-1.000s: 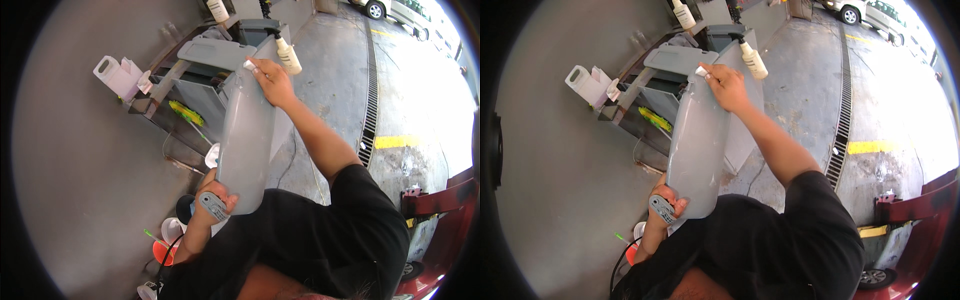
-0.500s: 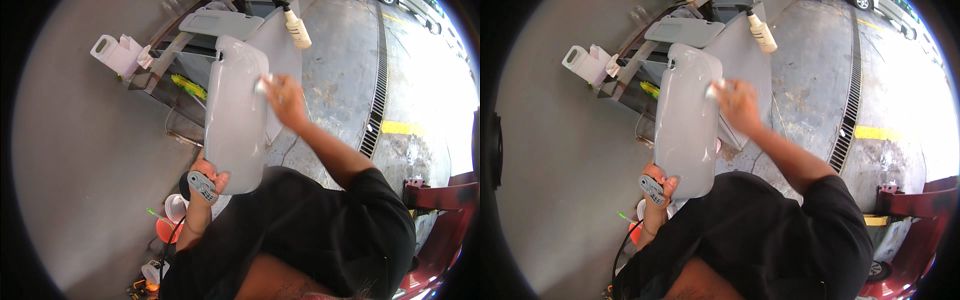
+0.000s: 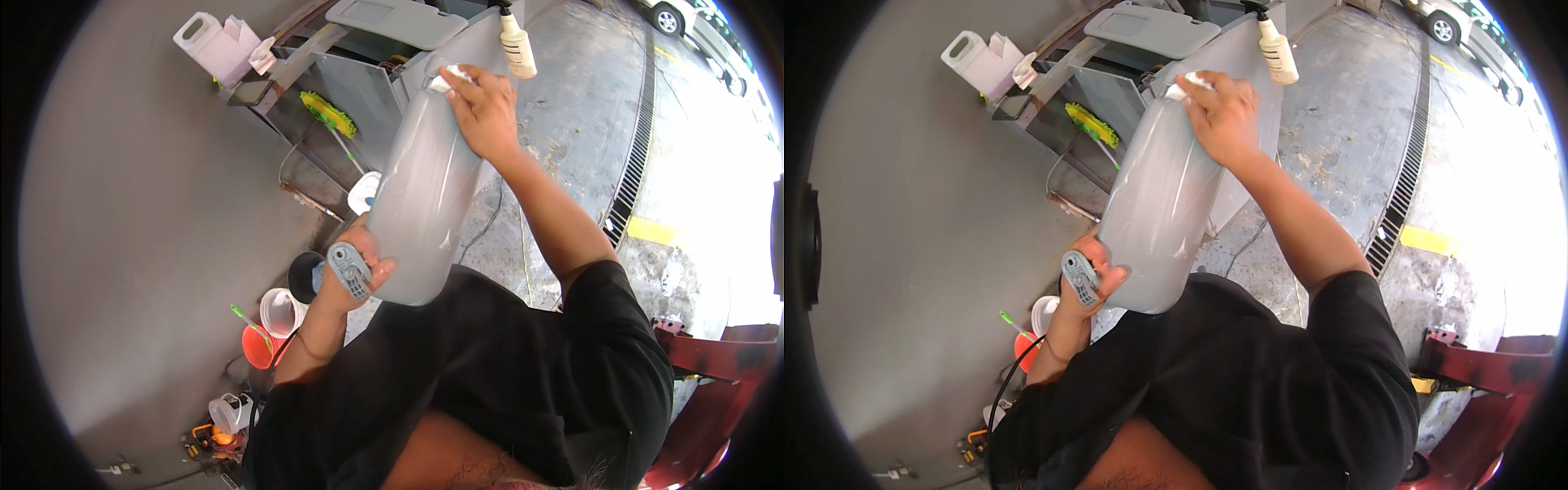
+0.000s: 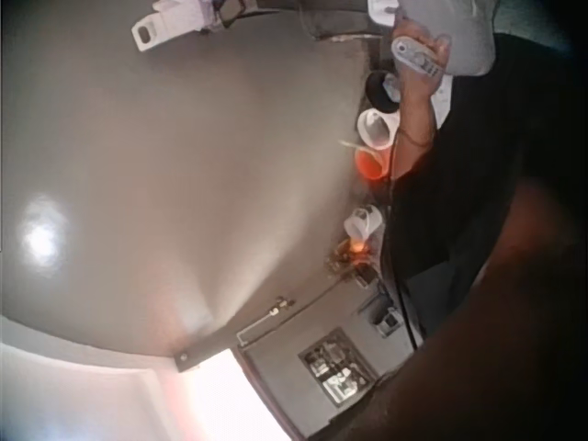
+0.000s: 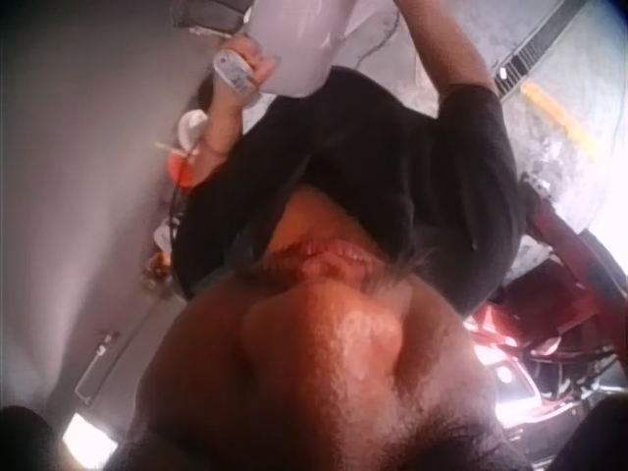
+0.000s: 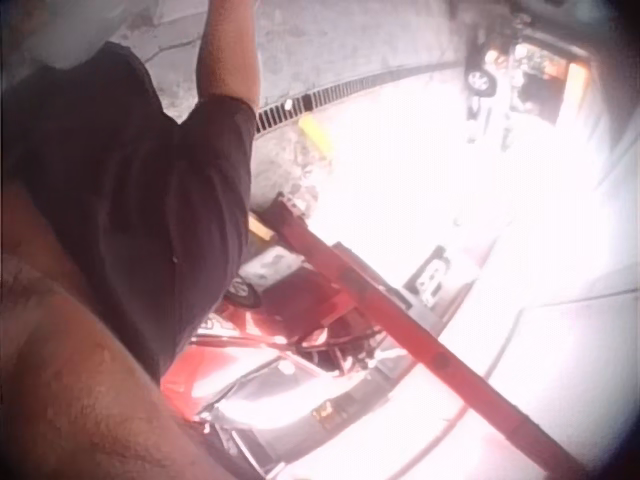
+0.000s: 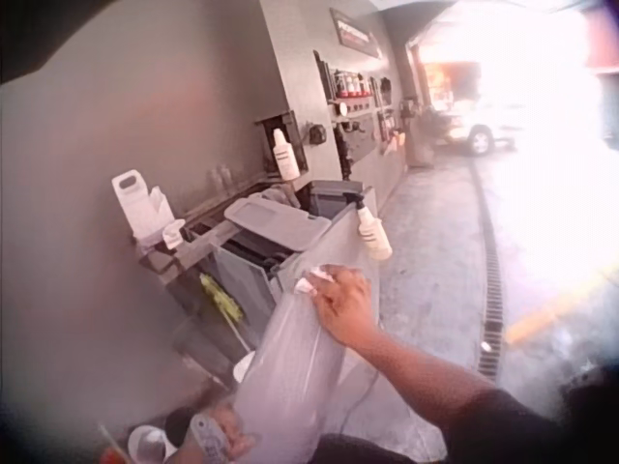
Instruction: The person removes a gray plastic car door panel from a red vehicle and places it on a workbench. They spray a cleaning solution onto the panel and wipe it thoroughly with a white cloth, cleaning the surface and the mirror area. The person then carries the cleaned panel back to the car.
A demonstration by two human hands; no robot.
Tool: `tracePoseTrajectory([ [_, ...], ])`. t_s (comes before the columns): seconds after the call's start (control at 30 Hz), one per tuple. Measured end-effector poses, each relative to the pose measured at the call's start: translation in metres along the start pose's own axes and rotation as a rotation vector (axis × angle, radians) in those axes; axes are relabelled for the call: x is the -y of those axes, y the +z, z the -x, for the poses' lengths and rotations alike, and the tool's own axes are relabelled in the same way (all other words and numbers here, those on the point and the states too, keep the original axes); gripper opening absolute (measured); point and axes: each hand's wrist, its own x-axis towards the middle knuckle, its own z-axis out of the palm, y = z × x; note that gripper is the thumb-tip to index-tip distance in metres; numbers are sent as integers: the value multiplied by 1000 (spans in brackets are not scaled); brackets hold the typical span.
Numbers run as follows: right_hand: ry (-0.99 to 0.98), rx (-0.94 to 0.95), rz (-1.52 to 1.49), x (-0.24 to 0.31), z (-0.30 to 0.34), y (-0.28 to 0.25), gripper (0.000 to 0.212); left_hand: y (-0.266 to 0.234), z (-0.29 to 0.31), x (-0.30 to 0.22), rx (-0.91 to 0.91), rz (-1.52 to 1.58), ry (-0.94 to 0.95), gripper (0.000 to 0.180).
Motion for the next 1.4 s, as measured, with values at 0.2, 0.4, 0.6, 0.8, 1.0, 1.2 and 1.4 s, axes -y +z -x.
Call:
tracePoseTrajectory([
  [0.2, -344, 230, -453, 104, 45, -46, 34, -8, 11, 17, -3, -2, -183, 33],
  [0.4, -64, 18, -128, 48, 7, 6, 36, -10, -13, -3, 91, -204, -21, 25],
  [0.6, 109, 237, -848, 107, 57, -20, 66, -16, -39, -20, 73, -588, 260, 27],
  [0.8, 830, 65, -1550, 136, 12, -25, 46, -20, -53, -18, 177, -1132, 565, 6],
  [1.0, 666, -90, -1607, 141, -3, -30, 42, -81, -55, -28, 200, -940, 719, 56],
  [1.2, 642, -75, -1607, 172, 8, -3, 56, -147, -21, 33, 62, 472, 67, 109],
  [1.4, 739, 15, -1321, 224, 38, 37, 59, -182, -22, 42, 305, 772, -270, 62],
])
